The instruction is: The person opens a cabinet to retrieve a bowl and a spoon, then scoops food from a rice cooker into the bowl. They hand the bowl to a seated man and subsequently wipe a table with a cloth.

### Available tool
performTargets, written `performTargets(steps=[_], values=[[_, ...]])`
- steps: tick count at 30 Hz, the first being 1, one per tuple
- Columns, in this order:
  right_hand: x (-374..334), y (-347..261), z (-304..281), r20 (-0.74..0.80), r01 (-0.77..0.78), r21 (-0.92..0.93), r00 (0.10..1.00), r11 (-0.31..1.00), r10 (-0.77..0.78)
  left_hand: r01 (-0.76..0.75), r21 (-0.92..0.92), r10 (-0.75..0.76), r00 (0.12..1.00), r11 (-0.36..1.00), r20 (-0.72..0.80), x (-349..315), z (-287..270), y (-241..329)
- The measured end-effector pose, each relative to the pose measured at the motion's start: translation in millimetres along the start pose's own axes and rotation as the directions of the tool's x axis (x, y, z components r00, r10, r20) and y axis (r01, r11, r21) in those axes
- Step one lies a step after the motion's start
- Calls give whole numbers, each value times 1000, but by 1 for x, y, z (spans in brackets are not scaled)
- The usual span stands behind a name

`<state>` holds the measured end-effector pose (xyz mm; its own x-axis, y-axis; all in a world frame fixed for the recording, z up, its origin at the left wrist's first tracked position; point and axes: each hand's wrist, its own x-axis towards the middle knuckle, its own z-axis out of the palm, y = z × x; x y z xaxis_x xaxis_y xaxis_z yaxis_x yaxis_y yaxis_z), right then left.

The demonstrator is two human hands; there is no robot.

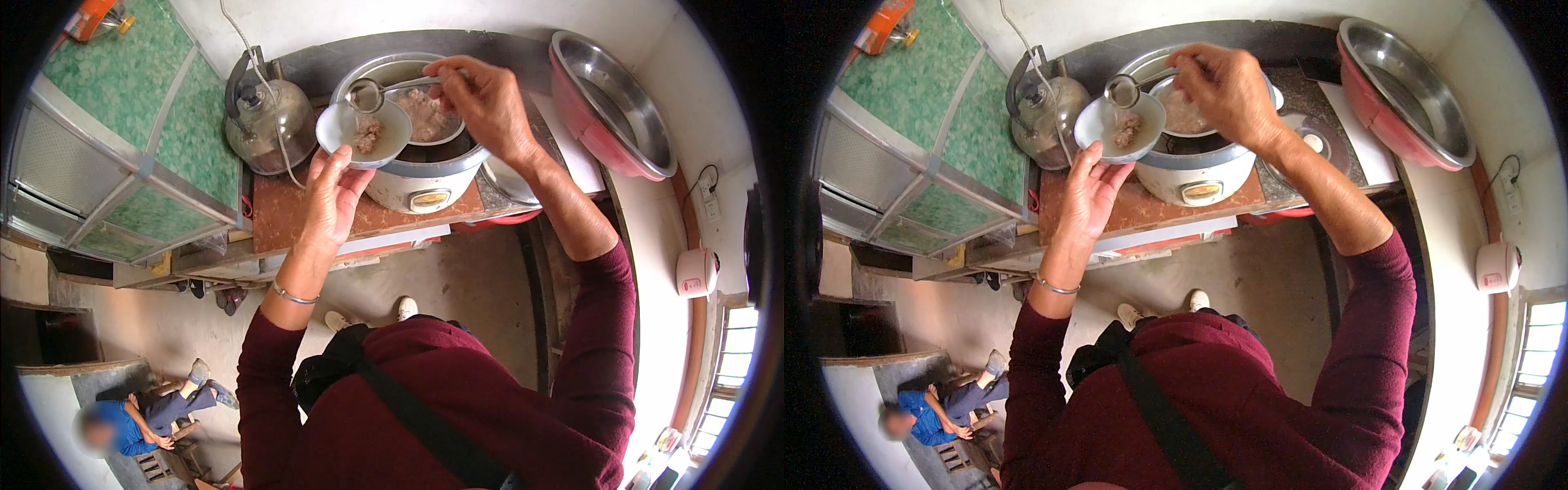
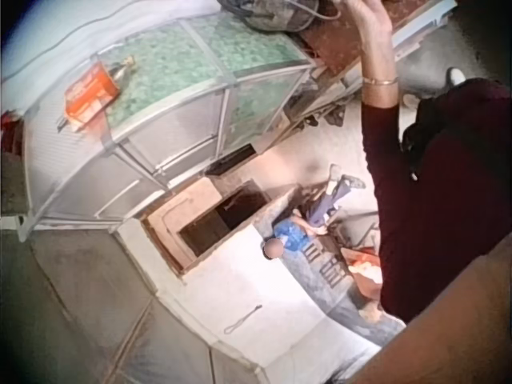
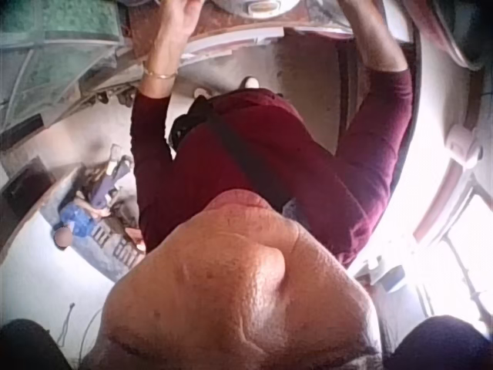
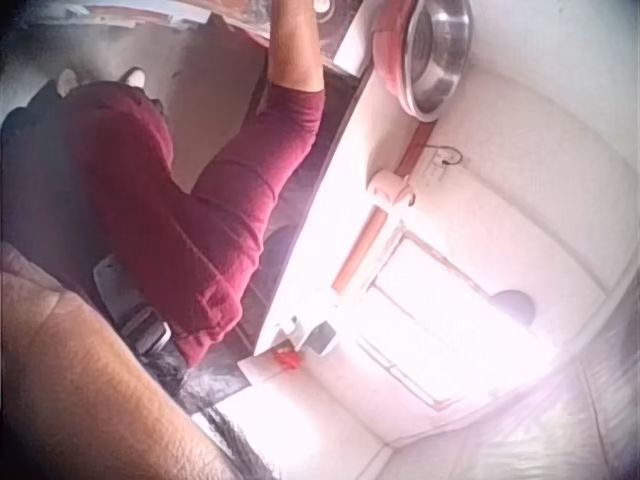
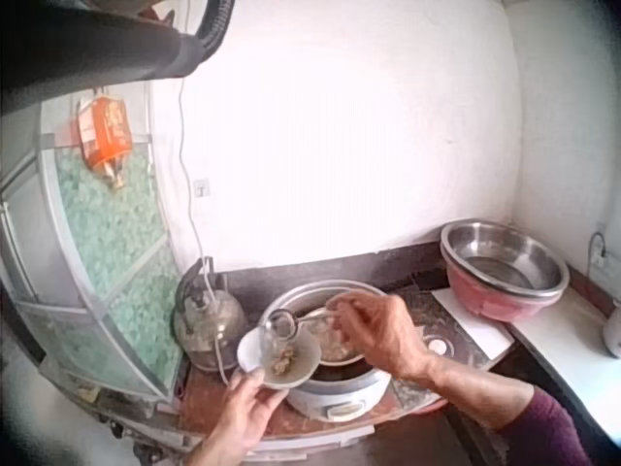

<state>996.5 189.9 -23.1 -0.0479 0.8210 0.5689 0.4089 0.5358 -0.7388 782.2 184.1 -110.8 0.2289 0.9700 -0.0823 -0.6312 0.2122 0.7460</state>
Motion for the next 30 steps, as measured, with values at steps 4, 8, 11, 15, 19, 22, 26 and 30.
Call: performTargets(steps=[4,8,11,15,19,22,26,30], values=[[-13,-8,2,253,423,-251,897,871,-363,-16,-8,16,1000,1000,6,-1,-2,1],[-34,0,12,314,587,-246,801,771,-509,-12,-38,13,1000,999,26,-5,0,5],[-52,-3,13,412,618,-272,767,737,-491,-21,-28,22,999,999,30,-17,0,12],[-73,-1,-4,318,523,-216,836,825,-447,-42,-31,43,999,999,21,-38,-29,16],[-104,71,-37,-186,63,-285,975,956,-119,-82,-21,81,997,996,-16,-58,-48,27],[-107,169,-69,-439,-441,-322,854,838,281,-108,-67,106,994,992,-27,-72,-64,36],[-130,302,-103,-406,-542,-670,840,507,361,-161,-49,154,979,986,-132,-89,-82,45],[-126,328,-97,-355,-592,-755,730,281,585,-221,-66,203,958,973,-203,-106,-92,53]])
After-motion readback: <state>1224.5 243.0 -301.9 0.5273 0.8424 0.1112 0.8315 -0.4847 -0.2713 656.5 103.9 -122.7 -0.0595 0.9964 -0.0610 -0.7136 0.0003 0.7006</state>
